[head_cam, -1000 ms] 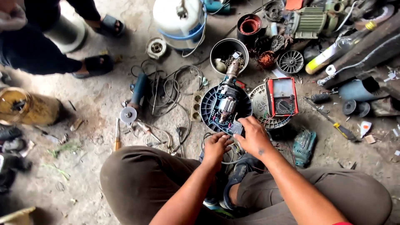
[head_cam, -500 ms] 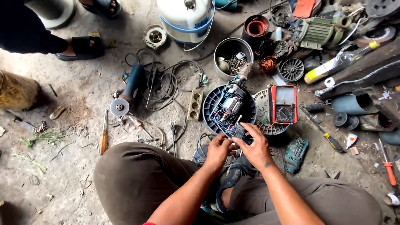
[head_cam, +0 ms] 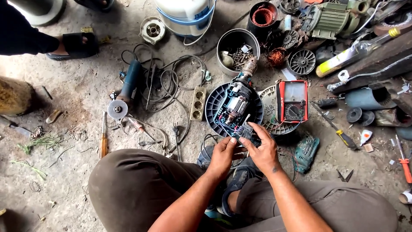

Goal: Repairing the internal motor and wiring of a disassembled power tool

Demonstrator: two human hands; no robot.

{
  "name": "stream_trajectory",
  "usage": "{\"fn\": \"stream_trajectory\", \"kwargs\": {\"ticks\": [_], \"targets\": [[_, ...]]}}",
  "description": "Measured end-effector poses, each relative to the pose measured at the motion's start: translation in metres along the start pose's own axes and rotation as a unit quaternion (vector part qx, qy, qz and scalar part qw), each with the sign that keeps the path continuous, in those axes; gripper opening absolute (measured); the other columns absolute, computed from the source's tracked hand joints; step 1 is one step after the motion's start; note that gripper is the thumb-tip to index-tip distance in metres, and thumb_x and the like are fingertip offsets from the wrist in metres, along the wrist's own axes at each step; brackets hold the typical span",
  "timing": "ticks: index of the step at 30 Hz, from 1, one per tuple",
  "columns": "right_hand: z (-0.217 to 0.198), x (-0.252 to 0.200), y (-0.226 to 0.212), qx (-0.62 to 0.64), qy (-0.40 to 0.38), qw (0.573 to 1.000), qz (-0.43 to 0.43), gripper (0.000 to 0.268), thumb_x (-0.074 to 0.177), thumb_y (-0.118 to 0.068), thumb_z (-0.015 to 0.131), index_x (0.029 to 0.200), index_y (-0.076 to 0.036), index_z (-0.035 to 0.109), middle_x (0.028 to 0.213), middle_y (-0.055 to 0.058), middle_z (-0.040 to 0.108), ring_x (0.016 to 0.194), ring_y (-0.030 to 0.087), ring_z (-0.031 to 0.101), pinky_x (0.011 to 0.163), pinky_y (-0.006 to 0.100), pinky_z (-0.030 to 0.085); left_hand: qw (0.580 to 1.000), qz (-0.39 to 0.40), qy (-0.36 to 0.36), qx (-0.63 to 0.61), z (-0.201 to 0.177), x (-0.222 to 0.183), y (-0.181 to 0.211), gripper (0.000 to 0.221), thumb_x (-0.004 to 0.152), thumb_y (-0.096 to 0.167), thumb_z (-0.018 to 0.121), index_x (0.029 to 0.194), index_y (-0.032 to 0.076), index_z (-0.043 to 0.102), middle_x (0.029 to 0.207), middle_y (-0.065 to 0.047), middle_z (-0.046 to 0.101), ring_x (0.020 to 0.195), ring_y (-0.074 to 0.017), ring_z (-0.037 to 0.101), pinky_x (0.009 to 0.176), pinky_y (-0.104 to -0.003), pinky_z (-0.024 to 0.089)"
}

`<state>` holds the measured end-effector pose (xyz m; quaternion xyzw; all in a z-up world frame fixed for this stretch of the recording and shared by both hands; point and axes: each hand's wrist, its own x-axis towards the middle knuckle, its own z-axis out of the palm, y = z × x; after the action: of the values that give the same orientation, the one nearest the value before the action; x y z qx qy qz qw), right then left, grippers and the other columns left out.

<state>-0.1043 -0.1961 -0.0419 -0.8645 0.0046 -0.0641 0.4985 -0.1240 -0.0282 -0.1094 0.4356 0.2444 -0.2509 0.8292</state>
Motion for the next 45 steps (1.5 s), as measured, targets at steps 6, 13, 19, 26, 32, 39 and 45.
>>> {"fn": "stream_trajectory", "kwargs": {"ticks": [6, 13, 19, 26, 32, 39, 45], "targets": [[0.007, 0.001, -0.009, -0.011, 0.025, 1.0, -0.015, 0.06, 0.095, -0.027, 0.098, 0.15, -0.009, 0.08, 0.132, 0.02, 0.082, 0.126, 0.043, 0.08, 0.11, 0.054, 0.061, 0.999, 0.024, 0.01, 0.021, -0.003, 0.006, -0.01, 0.03, 0.124, 0.028, 0.06, 0.134, 0.007, 0.078, 0.118, -0.012, 0.088, 0.101, -0.0294, 0.088, 0.086, -0.047, 0.074], [0.016, -0.003, -0.016, -0.093, 0.07, 0.992, -0.055, 0.062, 0.095, -0.031, 0.099, 0.15, -0.011, 0.08, 0.132, 0.02, 0.081, 0.12, 0.045, 0.08, 0.106, 0.056, 0.062, 0.995, 0.063, 0.008, 0.071, -0.007, 0.013, -0.026, 0.028, 0.124, 0.024, 0.061, 0.127, 0.005, 0.082, 0.109, -0.008, 0.086, 0.098, -0.0224, 0.084, 0.087, -0.039, 0.073], [0.02, -0.007, -0.017, -0.103, 0.098, 0.986, -0.083, 0.062, 0.093, -0.028, 0.101, 0.148, -0.008, 0.081, 0.128, 0.02, 0.081, 0.117, 0.045, 0.08, 0.105, 0.053, 0.062, 0.995, 0.079, 0.007, 0.054, 0.002, 0.003, -0.013, 0.031, 0.125, 0.02, 0.058, 0.123, 0.0, 0.081, 0.106, -0.01, 0.084, 0.097, -0.0217, 0.081, 0.094, -0.043, 0.072], [0.014, -0.005, -0.013, -0.092, 0.063, 0.99, -0.088, 0.06, 0.092, -0.03, 0.101, 0.145, -0.009, 0.083, 0.125, 0.02, 0.083, 0.116, 0.045, 0.081, 0.103, 0.054, 0.064, 0.995, 0.088, 0.004, 0.056, 0.017, -0.018, 0.012, 0.032, 0.126, 0.017, 0.055, 0.116, -0.002, 0.079, 0.102, -0.008, 0.081, 0.094, -0.0182, 0.078, 0.094, -0.041, 0.071], [0.013, -0.001, -0.011, -0.076, 0.042, 0.993, -0.077, 0.061, 0.094, -0.028, 0.099, 0.148, -0.005, 0.079, 0.129, 0.023, 0.08, 0.119, 0.048, 0.08, 0.105, 0.057, 0.062, 0.99, 0.099, -0.003, 0.101, 0.01, -0.018, 0.013, 0.031, 0.125, 0.02, 0.059, 0.115, -0.002, 0.079, 0.102, -0.013, 0.085, 0.097, -0.0189, 0.079, 0.093, -0.043, 0.071], [0.014, -0.008, -0.011, -0.043, 0.044, 0.998, -0.027, 0.058, 0.097, -0.031, 0.096, 0.147, -0.006, 0.079, 0.13, 0.022, 0.081, 0.121, 0.046, 0.08, 0.106, 0.056, 0.062, 0.995, 0.009, 0.012, 0.102, 0.014, -0.023, 0.039, 0.05, 0.125, 0.046, 0.056, 0.111, 0.003, 0.077, 0.106, -0.017, 0.084, 0.108, -0.0297, 0.084, 0.094, -0.048, 0.067], [0.016, -0.009, -0.006, -0.048, 0.041, 0.998, -0.029, 0.057, 0.099, -0.031, 0.095, 0.148, -0.007, 0.079, 0.131, 0.022, 0.08, 0.124, 0.045, 0.079, 0.109, 0.055, 0.061, 0.99, -0.005, 0.033, 0.134, 0.007, -0.006, 0.029, 0.054, 0.121, 0.052, 0.066, 0.112, 0.0, 0.078, 0.104, -0.022, 0.084, 0.108, -0.0345, 0.088, 0.088, -0.05, 0.07]]}}
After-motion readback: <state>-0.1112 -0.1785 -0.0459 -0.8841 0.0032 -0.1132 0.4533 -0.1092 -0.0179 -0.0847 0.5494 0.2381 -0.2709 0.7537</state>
